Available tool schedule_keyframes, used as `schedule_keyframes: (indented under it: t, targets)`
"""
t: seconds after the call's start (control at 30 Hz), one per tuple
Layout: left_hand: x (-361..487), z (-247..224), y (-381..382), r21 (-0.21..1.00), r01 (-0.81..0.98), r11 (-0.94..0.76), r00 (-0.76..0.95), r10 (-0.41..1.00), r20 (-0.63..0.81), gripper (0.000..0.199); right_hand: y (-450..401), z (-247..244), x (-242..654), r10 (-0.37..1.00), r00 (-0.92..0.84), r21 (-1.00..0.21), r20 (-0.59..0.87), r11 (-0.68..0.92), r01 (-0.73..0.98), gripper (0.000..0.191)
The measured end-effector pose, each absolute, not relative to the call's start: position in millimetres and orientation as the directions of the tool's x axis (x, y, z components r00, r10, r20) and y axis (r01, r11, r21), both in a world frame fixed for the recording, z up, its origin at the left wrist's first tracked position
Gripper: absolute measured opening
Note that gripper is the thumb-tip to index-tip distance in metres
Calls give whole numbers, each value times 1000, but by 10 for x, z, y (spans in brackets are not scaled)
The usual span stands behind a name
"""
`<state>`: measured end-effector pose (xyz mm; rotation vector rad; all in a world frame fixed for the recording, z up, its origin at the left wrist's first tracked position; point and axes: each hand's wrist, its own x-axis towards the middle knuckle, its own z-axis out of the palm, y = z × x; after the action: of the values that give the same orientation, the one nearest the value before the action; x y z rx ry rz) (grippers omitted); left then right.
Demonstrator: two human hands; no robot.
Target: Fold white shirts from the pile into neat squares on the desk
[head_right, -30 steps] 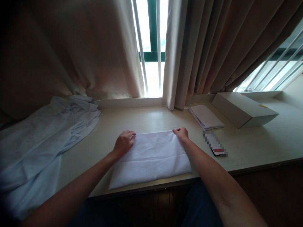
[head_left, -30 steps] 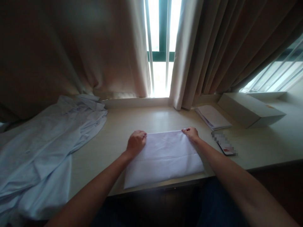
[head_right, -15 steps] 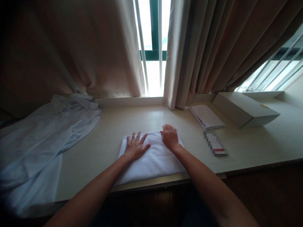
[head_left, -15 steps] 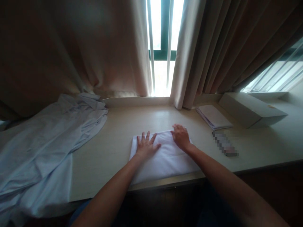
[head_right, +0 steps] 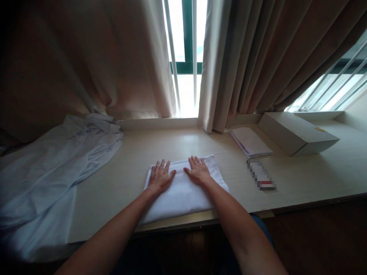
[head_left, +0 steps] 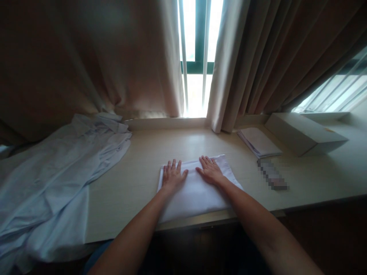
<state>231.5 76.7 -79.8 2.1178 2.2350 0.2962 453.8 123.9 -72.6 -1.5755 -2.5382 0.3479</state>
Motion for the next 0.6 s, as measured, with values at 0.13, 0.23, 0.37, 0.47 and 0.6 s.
schedule_keyframes:
  t: [0.13,0.23,0.37,0.47,0.6]
  targets:
    - [1958,-860,698,184,974,131,-148,986,81,79,1360,-782,4768,926,-372,-242,-64,348,906,72]
    - [1797,-897,646,177,976,124,-139,987,75,79,1416,-789,4869,927,-370,-231,-55,349,908,70]
    - [1807,-919,643,180,972,153,-171,981,90,80,1348,-679,4812,937,-349,-230,-33,333,915,72]
    - [1834,-923,651,182,972,148,-167,981,94,81,1001,-567,4526,914,-400,-232,71,405,884,78]
    - [1816,-929,638,171,976,134,-153,982,108,82,250,-549,4012,792,-584,-296,179,610,735,82]
